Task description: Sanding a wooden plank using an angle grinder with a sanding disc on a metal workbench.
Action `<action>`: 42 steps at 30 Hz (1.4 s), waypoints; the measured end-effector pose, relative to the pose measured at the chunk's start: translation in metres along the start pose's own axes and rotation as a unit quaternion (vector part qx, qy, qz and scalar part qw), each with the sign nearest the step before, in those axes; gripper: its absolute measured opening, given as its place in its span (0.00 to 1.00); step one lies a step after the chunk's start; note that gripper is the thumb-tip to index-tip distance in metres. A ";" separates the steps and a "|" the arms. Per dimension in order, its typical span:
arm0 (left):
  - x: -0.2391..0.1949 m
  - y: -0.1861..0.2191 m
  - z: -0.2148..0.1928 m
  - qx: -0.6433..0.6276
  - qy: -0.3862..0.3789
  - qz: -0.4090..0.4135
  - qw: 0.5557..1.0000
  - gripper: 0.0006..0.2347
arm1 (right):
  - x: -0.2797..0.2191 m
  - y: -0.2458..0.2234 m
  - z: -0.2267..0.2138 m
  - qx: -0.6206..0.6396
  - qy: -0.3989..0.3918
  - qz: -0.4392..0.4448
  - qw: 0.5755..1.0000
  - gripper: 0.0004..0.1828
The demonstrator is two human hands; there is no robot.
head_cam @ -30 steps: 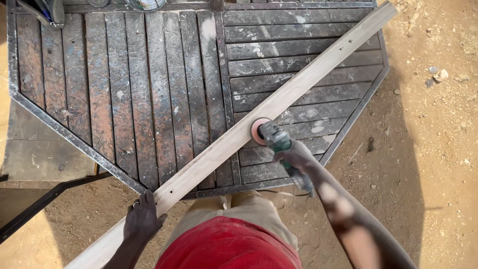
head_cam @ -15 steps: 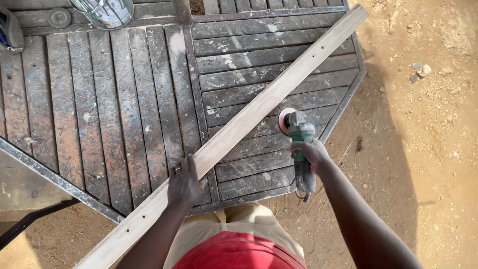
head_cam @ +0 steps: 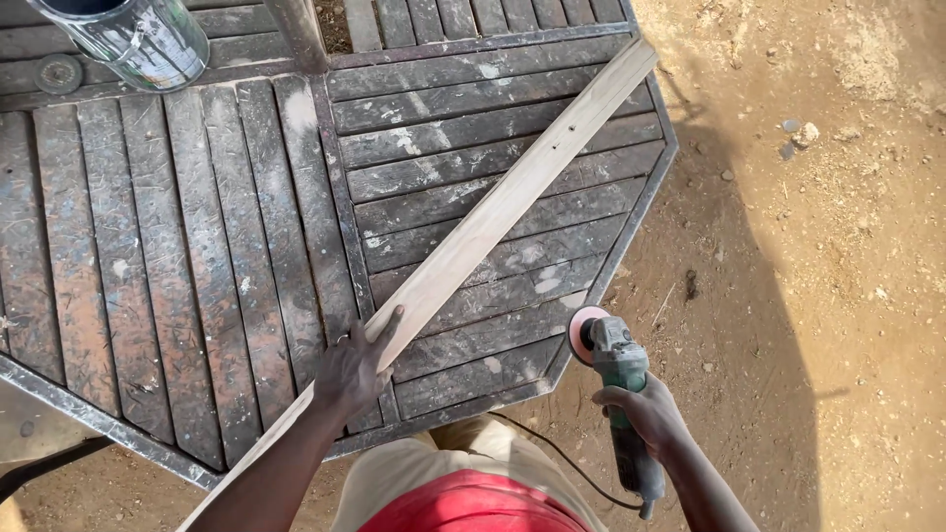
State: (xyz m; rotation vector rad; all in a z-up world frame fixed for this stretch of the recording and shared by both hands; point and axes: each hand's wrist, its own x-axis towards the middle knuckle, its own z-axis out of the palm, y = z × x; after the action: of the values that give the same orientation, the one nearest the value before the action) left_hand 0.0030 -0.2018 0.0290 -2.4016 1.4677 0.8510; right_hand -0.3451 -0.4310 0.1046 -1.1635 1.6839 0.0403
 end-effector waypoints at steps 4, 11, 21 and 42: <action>-0.034 -0.017 0.054 0.049 0.069 0.000 0.996 0.46 | -0.002 -0.002 -0.031 -0.034 0.041 0.002 0.999 0.16; -0.048 -0.032 0.085 0.028 0.107 -0.003 0.994 0.47 | -0.016 -0.035 -0.075 -0.278 0.095 -0.032 0.955 0.24; -0.023 0.003 0.073 -0.076 0.151 -0.069 0.983 0.35 | 0.083 -0.135 -0.128 -0.365 0.124 -0.120 0.915 0.26; 0.095 0.049 0.071 -0.055 0.418 -0.351 0.836 0.18 | 0.267 -0.327 -0.096 -0.470 0.032 -0.269 0.840 0.38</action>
State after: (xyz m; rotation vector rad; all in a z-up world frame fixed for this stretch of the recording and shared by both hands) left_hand -0.0337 -0.2648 -0.0767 -3.2160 0.5137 -0.3503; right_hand -0.1816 -0.8316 0.1059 -2.3632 1.3158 0.5308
